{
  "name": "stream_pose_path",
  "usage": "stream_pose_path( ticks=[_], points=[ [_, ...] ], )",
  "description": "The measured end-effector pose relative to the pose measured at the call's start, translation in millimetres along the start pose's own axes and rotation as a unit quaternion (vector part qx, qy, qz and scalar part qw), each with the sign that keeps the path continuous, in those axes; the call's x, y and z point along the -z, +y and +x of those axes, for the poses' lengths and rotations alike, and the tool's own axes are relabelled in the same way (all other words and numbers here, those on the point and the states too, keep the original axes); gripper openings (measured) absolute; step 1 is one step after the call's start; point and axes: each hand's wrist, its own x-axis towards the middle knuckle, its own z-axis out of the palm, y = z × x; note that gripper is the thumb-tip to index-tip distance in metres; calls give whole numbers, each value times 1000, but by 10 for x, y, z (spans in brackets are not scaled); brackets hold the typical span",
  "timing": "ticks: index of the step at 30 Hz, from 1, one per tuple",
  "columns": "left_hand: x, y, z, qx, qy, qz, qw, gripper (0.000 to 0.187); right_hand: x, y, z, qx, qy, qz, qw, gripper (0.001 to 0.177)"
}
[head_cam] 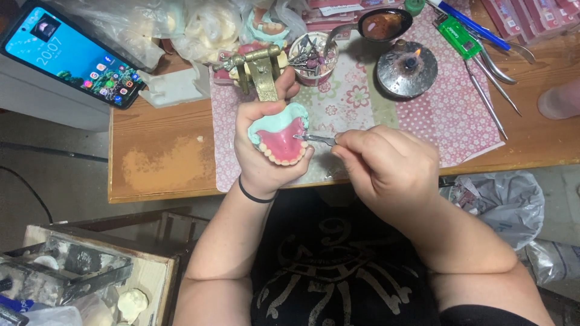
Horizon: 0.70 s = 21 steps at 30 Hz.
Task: Carving and shaping a dental model using specialized hand tools and applying materials at a laboratory bench.
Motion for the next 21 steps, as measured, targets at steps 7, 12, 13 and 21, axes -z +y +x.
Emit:
stream_pose_path(
  ticks=[7,12,13,21],
  points=[
    [3,-4,-18,5,0,6,1000,54,-16,-7,0,3,21,-11,1000,9],
    [4,0,-25,-7,0,-8,1000,54,-94,18,-56,-16,28,-20,999,8],
    [5,4,-23,-8,3,-13,1000,54,-111,18,-63,-21,29,-24,999,7],
    [9,-22,-7,-27,5,-29,999,52,-163,51,-22,9,45,15,999,8]
  ],
)
